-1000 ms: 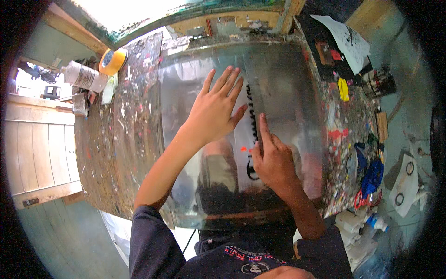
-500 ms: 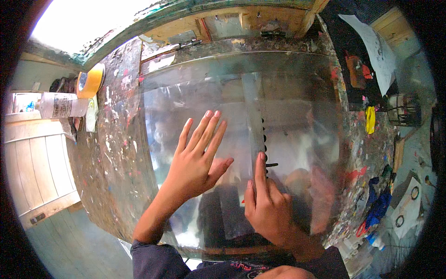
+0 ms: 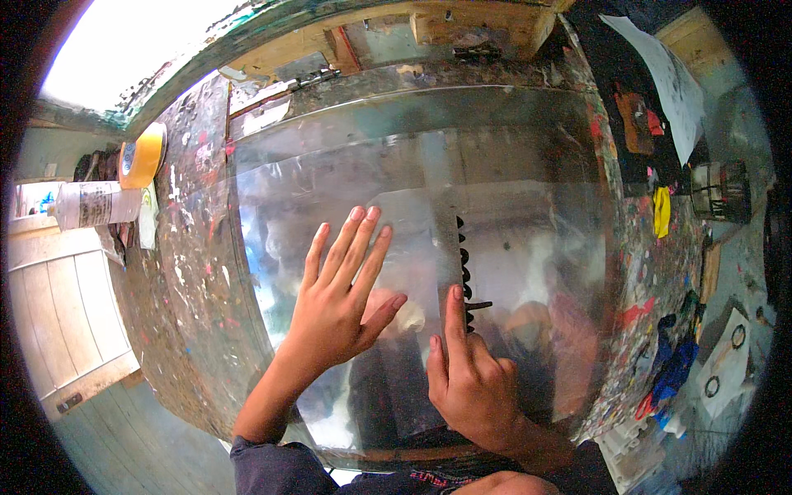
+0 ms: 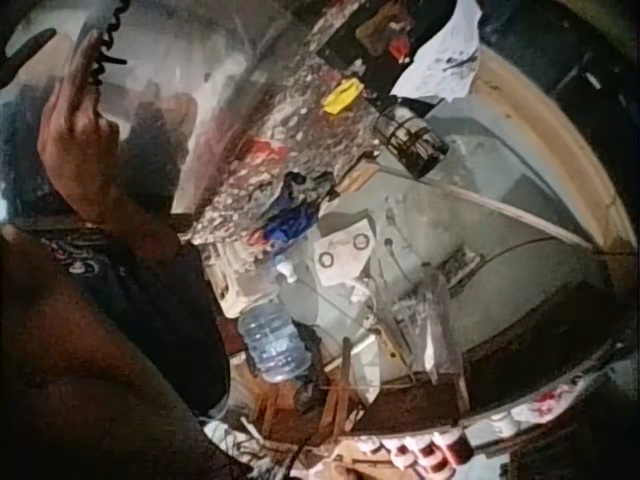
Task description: The person prepares a transparent film stencil by placing it on a workstation, smoothing it by hand, and then using a ruler to measure and align it before taping it to a surface.
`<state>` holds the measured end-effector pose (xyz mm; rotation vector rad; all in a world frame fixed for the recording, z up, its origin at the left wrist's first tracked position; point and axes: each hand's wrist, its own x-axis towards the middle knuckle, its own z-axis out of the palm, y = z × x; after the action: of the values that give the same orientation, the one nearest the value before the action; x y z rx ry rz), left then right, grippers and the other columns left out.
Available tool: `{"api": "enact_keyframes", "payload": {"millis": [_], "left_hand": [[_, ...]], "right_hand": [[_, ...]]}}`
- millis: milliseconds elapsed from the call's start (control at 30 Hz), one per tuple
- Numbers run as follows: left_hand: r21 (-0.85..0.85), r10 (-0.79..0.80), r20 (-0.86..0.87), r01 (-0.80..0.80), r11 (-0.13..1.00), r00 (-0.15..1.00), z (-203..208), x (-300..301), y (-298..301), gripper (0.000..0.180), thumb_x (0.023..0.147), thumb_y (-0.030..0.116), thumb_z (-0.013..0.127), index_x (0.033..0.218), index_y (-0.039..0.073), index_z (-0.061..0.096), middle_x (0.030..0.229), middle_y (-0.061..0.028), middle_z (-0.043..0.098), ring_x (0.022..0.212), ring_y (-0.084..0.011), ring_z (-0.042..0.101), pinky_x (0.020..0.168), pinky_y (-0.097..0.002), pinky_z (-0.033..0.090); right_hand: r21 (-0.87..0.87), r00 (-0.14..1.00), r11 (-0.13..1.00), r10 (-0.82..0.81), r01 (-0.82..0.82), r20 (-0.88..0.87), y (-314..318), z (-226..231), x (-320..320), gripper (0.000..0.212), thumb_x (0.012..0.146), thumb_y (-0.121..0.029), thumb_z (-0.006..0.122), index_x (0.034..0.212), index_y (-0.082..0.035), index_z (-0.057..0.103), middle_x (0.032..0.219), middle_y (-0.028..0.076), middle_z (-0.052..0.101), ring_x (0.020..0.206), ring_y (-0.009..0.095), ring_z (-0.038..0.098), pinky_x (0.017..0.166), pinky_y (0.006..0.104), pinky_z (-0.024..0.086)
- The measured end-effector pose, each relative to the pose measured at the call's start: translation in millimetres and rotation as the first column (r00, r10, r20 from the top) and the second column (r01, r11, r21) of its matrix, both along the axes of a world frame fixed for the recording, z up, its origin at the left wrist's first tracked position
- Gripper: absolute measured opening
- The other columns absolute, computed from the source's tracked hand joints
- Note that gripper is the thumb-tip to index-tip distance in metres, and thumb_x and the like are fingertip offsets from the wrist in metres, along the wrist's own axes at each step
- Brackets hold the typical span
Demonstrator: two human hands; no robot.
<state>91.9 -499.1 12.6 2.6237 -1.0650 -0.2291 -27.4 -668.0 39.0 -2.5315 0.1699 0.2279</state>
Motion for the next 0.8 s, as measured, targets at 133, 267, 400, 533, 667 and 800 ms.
{"api": "enact_keyframes", "payload": {"millis": [133, 267, 400, 533, 667, 800], "left_hand": [[-0.003, -0.001, 0.003, 0.001, 1.000, 1.000, -2, 0, 0, 0.072, 0.090, 0.034, 0.068, 0.149, 0.001, 0.041, 0.159, -0.0216, 0.033, 0.149, -0.0380, 0.029, 0.121, -0.0550, 0.017], [0.006, 0.003, 0.004, -0.003, 1.000, 1.000, -2, 0, 0, 0.073, 0.090, 0.033, 0.069, 0.149, 0.001, 0.041, 0.159, -0.0221, 0.033, 0.150, -0.0380, 0.028, 0.121, -0.0547, 0.017], [0.006, 0.003, 0.005, -0.003, 1.000, 1.000, -4, -1, 1, 0.074, 0.090, 0.033, 0.069, 0.150, 0.000, 0.040, 0.159, -0.0224, 0.033, 0.150, -0.0380, 0.028, 0.121, -0.0546, 0.016], [-0.003, 0.004, 0.028, -0.004, 1.000, 1.000, -3, -2, 0, 0.072, 0.092, 0.035, 0.066, 0.149, 0.000, 0.042, 0.159, -0.0206, 0.034, 0.149, -0.0364, 0.030, 0.121, -0.0546, 0.017], [-0.010, 0.000, 0.033, 0.000, 1.000, 0.999, -3, -1, 0, 0.072, 0.092, 0.035, 0.066, 0.149, 0.000, 0.042, 0.159, -0.0206, 0.034, 0.149, -0.0362, 0.030, 0.121, -0.0541, 0.017], [-0.018, 0.000, 0.041, 0.000, 1.000, 0.999, -3, -3, 1, 0.071, 0.092, 0.035, 0.066, 0.149, 0.000, 0.041, 0.159, -0.0206, 0.034, 0.149, -0.0360, 0.030, 0.121, -0.0538, 0.017]], "right_hand": [[-0.007, 1.000, 1.000, -0.023, 0.023, -0.010, 0, -2, 2, 0.068, 0.092, -0.018, 0.064, 0.150, 0.004, 0.037, 0.078, 0.019, 0.068, 0.057, 0.031, 0.068, 0.050, 0.0410, 0.055], [-0.009, 0.998, 1.000, -0.021, 0.020, -0.058, 0, 0, 3, 0.067, 0.093, -0.018, 0.063, 0.151, 0.002, 0.036, 0.076, 0.020, 0.067, 0.057, 0.033, 0.068, 0.051, 0.0425, 0.055], [0.005, 0.998, 1.000, -0.026, 0.026, -0.055, 0, -3, 2, 0.068, 0.093, -0.018, 0.063, 0.152, 0.003, 0.035, 0.075, 0.020, 0.067, 0.058, 0.034, 0.068, 0.052, 0.0433, 0.055], [0.014, 0.999, 1.000, -0.019, 0.020, -0.029, 0, -3, 2, 0.068, 0.093, -0.018, 0.063, 0.152, 0.003, 0.035, 0.076, 0.021, 0.067, 0.059, 0.035, 0.068, 0.052, 0.0434, 0.056], [-0.021, 0.997, 1.000, -0.005, 0.003, -0.081, 1, 4, 2, 0.068, 0.093, -0.018, 0.062, 0.151, 0.004, 0.034, 0.088, 0.024, 0.070, 0.059, 0.034, 0.068, 0.053, 0.0425, 0.056], [-0.007, 0.999, 0.999, 0.036, -0.036, -0.021, 5, 8, -6, 0.068, 0.093, -0.017, 0.062, 0.151, 0.005, 0.034, 0.102, 0.025, 0.070, 0.059, 0.032, 0.068, 0.052, 0.0417, 0.056]]}}
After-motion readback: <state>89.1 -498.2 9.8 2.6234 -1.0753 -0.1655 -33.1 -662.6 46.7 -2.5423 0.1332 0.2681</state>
